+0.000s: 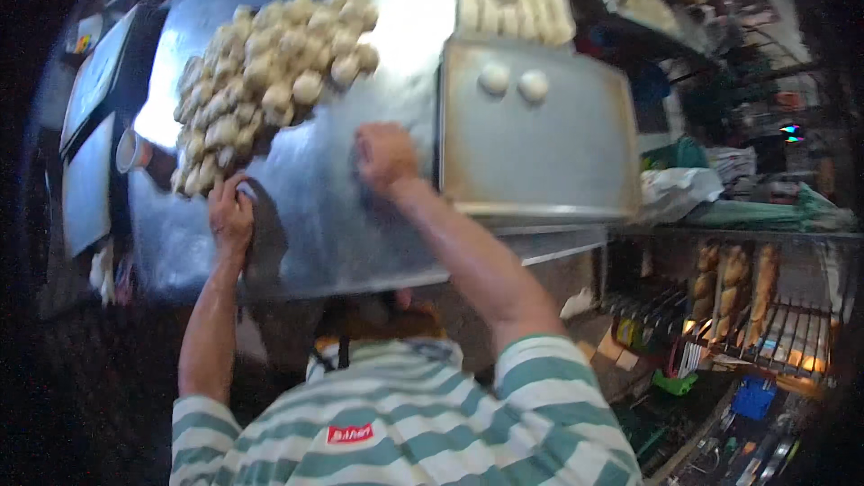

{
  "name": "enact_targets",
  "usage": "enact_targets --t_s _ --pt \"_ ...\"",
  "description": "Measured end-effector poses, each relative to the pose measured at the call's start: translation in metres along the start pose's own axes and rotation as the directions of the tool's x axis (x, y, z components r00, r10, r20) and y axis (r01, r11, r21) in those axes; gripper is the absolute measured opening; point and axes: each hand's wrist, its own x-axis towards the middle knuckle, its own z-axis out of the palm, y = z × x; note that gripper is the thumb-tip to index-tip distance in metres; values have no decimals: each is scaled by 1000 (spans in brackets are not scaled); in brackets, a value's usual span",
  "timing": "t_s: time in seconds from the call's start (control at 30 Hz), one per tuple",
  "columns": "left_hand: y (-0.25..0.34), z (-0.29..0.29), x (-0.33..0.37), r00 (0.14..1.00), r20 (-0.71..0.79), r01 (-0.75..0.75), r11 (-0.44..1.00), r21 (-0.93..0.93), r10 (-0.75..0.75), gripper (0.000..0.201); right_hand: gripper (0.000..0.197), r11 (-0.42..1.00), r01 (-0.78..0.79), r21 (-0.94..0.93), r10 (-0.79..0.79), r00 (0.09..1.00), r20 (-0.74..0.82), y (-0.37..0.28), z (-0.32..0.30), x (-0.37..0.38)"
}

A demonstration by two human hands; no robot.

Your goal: The person shapes small pieces of dough into round balls by hand and places them onto a metal baking tray. They then use a brush to apply a yellow liquid, likely egg wash, onto the tops of the dough balls. The person repeats this process, filling multiple trays with prepared dough balls.

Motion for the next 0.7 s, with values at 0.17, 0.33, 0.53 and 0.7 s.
enact_targets --t_s 0.17,0.33,0.53,0.7 --pt "59 -23 -50 960 258 -105 994 -36 111 45 16 996 -26 -80 27 1000 13 -51 0 -59" --pt "27 13 45 949 100 -286 951 -116 297 38 15 993 104 -55 -105 995 -5 2 -2 21" --pt "21 -16 -35 990 93 -90 983 -160 106 37 24 999 47 23 -47 999 4 -38 -7 -54" --pt "46 9 37 933 115 -317 929 -191 341 37 21 985 151 -84 -148 988 36 3 6 32"
